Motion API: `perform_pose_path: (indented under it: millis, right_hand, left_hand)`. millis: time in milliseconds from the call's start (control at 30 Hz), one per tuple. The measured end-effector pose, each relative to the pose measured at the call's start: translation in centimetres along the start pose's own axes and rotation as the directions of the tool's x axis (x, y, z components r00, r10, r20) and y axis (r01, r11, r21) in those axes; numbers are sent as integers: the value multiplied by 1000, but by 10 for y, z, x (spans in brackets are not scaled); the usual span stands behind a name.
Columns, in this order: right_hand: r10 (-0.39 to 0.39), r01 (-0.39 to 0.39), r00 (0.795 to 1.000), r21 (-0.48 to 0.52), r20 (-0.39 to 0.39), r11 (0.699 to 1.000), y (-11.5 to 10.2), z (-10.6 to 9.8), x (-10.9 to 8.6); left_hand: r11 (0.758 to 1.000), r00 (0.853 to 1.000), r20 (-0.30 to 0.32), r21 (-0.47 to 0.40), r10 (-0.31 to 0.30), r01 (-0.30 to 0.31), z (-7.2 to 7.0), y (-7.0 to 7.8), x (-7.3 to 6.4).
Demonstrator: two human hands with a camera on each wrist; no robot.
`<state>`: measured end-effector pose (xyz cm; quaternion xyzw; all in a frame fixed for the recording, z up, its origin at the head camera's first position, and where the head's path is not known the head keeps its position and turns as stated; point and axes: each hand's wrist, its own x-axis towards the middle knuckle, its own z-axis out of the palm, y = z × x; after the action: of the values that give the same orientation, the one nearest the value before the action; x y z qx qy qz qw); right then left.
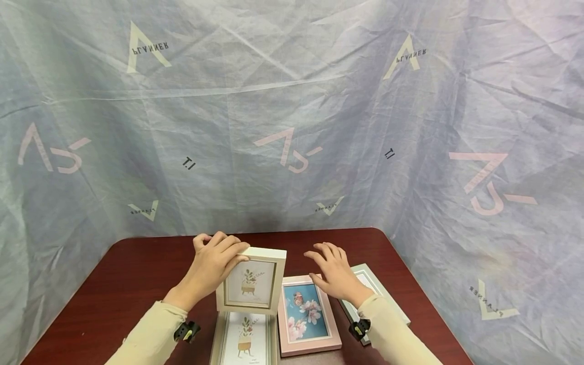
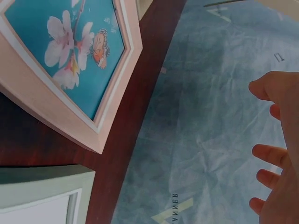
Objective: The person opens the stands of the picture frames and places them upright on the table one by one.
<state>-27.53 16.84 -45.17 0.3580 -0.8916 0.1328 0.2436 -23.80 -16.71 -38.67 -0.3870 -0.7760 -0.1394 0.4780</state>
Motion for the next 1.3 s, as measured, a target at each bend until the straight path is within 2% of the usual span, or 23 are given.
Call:
perform_pose_path:
  millis: [333,600,900,1100,1300]
  right_hand:
    - [26,-26,1000,35,14,999,-5,9,-10]
    - [3,-2,1000,45,-27,999,-5,15,-11]
    - [-9,9,1000,76,-13,997,-20,11,-6]
    - [-20,18,1000,77,24,997,-33,13,-3]
    - [-72,70,997,62,24,996,-48,13,-2]
  left_hand:
    - [999,999,3,3,-54,54,6,1,-8]
    - [998,998,1,8,-70,70,6,1,-10]
    - [997,997,-12,6,-71,71,8,3,-10]
    - [997,997,-22,5,-79,79,10,5,-10]
    - [997,996,-34,10,-79,79,11,7,-10]
